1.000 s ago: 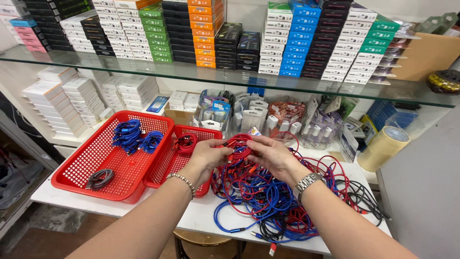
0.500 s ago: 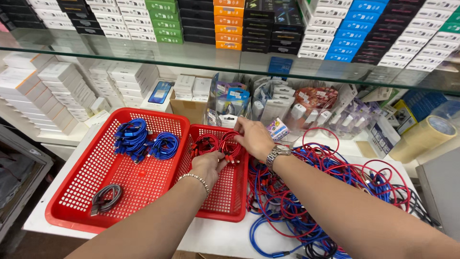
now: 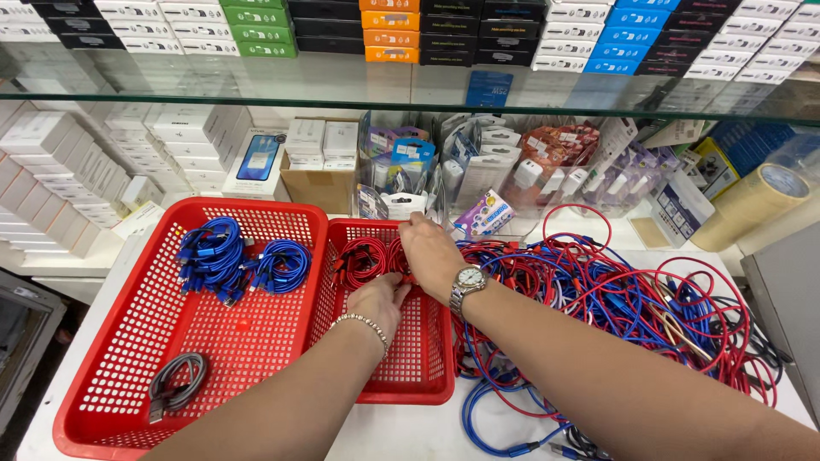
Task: The person sorts a pile of tangled USB cables on a counter by color. They pick up individual cables, coil them, and place them into red baskets. The person handles red, blue, black, and beige cables.
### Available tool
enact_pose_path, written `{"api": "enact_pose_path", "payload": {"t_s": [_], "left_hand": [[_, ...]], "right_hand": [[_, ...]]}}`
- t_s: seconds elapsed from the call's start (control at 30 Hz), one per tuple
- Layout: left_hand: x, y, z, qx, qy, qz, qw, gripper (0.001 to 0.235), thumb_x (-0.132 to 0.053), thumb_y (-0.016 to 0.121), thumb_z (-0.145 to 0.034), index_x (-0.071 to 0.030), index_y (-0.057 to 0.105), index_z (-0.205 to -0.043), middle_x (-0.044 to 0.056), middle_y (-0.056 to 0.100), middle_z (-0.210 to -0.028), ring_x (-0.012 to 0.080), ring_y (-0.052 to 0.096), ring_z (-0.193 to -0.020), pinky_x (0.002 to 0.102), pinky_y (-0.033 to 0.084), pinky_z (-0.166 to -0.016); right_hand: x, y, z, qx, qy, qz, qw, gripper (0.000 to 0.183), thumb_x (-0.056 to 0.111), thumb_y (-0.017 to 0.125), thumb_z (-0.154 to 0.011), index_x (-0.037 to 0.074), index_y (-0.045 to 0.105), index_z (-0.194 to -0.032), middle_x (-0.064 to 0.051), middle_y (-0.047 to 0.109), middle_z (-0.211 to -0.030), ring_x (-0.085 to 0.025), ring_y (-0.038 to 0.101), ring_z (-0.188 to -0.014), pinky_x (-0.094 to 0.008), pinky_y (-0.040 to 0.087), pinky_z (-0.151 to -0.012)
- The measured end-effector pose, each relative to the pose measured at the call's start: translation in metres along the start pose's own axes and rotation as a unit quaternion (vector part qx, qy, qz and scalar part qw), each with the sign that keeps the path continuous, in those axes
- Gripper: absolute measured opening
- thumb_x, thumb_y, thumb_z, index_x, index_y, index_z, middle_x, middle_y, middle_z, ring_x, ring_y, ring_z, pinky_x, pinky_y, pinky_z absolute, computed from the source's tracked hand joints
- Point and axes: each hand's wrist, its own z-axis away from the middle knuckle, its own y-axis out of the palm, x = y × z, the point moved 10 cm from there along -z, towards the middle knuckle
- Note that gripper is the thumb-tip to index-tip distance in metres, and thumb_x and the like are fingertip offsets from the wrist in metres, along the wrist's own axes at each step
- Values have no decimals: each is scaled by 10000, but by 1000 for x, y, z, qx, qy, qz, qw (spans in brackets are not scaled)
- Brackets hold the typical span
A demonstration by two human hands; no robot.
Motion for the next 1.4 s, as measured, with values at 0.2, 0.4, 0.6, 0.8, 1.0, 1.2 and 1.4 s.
{"api": "enact_pose_path", "payload": {"t_s": [0.2, 0.4, 0.6, 0.8, 1.0, 1.2, 1.4], "left_hand": [[-13, 11, 20, 22, 10, -149, 989, 254, -78, 655, -967, -14, 675, -1212, 109, 654, -1252, 227, 621, -1064, 407, 516, -884], [-50, 47, 111, -52, 371, -290, 881, 284, -143, 768, -855, -12, 661, -1082, 153, 733, -1012, 239, 692, -871, 336, 531, -751], [68, 134, 145, 287, 215, -382, 852, 164, -170, 638, -933, -27, 695, -990, 54, 739, -768, 128, 675, -614, 272, 544, -555], [130, 157, 203, 295, 425, -632, 577, 183, -262, 764, -820, -126, 821, -928, 110, 779, -837, 244, 751, -743, 365, 580, -736], [158, 150, 218, 239, 527, -706, 409, 115, -227, 796, -757, -137, 825, -823, 132, 759, -887, 297, 733, -893, 426, 564, -845], [121, 185, 213, 297, 428, -599, 609, 190, -220, 785, -777, -49, 776, -859, 93, 796, -826, 182, 737, -747, 344, 582, -717], [82, 196, 236, 360, 311, -508, 718, 409, -354, 698, -921, 46, 743, -996, 106, 757, -852, 189, 672, -726, 319, 547, -671]], "right_hand": [[-2, -21, 16, -32, -5, -133, 991, 279, 63, 697, -834, -51, 653, -1084, -254, 676, -1111, -402, 663, -1043, -439, 532, -919], [-72, -57, 41, -34, 96, -261, 960, 330, 223, 710, -898, 14, 675, -1151, -147, 765, -1042, -246, 757, -954, -346, 594, -859], [-163, -118, 122, -53, 145, -212, 965, 290, 233, 713, -890, 41, 723, -1107, -113, 783, -984, -193, 756, -900, -330, 585, -795], [-227, -139, 212, 14, 258, -206, 944, 245, 288, 700, -886, 63, 792, -921, -102, 791, -791, -217, 744, -727, -365, 590, -690], [-240, -151, 272, 114, 345, 20, 931, 648, 577, 726, -953, -43, 786, -776, -196, 741, -777, -254, 694, -728, -333, 514, -715], [-194, -131, 282, 125, 394, -493, 765, 255, 225, 644, -964, -6, 652, -1071, -126, 794, -983, -218, 769, -784, -342, 661, -721], [-213, -255, 224, -39, 283, -555, 782, 231, 222, 550, -1025, 45, 655, -1130, -4, 548, -699, -166, 680, -719, -359, 635, -705]]}}
